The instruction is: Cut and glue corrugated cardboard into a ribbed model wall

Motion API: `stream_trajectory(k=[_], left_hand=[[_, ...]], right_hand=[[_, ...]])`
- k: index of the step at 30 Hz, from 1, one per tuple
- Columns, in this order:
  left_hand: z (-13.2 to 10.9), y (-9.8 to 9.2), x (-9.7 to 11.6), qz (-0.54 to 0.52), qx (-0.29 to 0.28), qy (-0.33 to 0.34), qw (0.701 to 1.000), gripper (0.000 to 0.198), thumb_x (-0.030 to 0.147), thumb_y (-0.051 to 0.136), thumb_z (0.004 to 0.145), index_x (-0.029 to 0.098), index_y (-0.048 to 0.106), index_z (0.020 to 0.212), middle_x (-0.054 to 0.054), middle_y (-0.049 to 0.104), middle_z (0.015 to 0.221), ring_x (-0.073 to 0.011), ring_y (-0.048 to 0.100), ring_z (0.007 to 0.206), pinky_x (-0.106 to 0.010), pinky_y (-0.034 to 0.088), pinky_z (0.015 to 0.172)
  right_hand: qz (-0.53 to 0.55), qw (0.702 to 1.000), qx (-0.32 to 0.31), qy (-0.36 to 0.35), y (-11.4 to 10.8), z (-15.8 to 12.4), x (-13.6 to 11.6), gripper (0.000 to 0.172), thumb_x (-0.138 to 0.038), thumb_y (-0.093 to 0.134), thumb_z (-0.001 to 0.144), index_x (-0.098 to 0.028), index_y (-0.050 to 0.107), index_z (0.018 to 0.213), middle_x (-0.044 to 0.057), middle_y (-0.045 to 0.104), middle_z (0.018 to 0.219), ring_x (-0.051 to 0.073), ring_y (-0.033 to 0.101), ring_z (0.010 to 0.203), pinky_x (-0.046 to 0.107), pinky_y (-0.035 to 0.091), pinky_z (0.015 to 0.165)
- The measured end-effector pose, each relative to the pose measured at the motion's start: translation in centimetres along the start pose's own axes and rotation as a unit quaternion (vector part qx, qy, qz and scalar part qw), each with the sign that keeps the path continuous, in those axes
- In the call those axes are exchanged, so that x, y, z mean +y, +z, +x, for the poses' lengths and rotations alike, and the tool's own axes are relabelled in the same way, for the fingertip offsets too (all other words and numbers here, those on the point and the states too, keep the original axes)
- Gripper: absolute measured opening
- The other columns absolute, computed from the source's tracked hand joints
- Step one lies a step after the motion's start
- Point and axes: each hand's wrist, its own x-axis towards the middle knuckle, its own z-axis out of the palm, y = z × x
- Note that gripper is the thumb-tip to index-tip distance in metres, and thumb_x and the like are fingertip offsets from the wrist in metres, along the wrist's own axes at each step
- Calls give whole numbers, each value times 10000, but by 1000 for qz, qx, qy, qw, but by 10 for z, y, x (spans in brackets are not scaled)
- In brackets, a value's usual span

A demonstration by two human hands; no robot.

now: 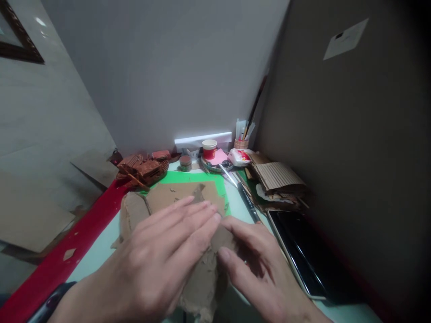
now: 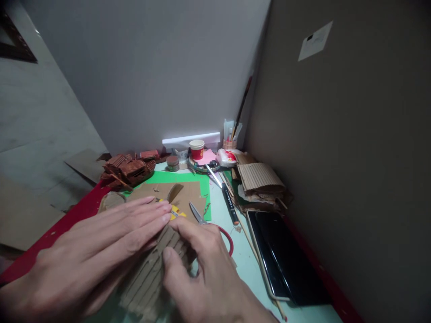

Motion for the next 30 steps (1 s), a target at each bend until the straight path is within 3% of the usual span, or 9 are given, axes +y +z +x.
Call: stream_trajectory(k=[4,11,15,21,26,30], left_hand=[[-4,2,3,20,-7,15,1000,534,-25,572,800,-13,536,1333,-188,671,1340,-254,487,1385,-422,375,1188],[10,4,9,26,31,-3,999,298,56,565,910,-13,620,1195,-199,764,1161,-227,634,1232,-316,408,1137],[11,7,8,18,42,-4,999,293,26,539,910,-18,607,1192,-217,764,1148,-219,632,1232,-305,424,1119],[12,10,7,-11,57,-5,998,296,3,539,894,-52,598,1179,-259,755,1137,-219,595,1273,-287,433,1111],[9,10,7,-91,74,-59,991,308,30,538,895,36,625,1191,-182,785,1100,-185,692,1146,-259,489,1076],[9,7,3,-156,65,-95,981,391,41,546,903,112,620,1280,-116,765,1195,-180,708,1121,-238,531,1031]], right_hand=[[2,1000,-18,22,0,1,-2,285,-277,533,866,-264,711,1088,20,760,1056,223,676,910,363,492,842],[26,1000,2,-2,-1,5,-8,222,-235,505,870,-222,703,970,16,748,908,175,643,749,333,473,791],[37,999,11,-29,-2,8,-8,161,-207,485,877,-206,640,835,-15,656,716,137,563,628,283,437,649],[58,998,4,-37,-1,8,-5,154,-201,487,894,-212,519,744,-51,512,654,102,440,577,257,366,587],[99,995,-26,-15,-1,7,-3,153,-233,491,897,-206,547,757,-41,467,662,112,407,590,260,324,548],[138,990,-37,-15,-4,9,-6,145,-217,500,902,-196,582,785,-47,498,679,101,447,610,238,345,561]])
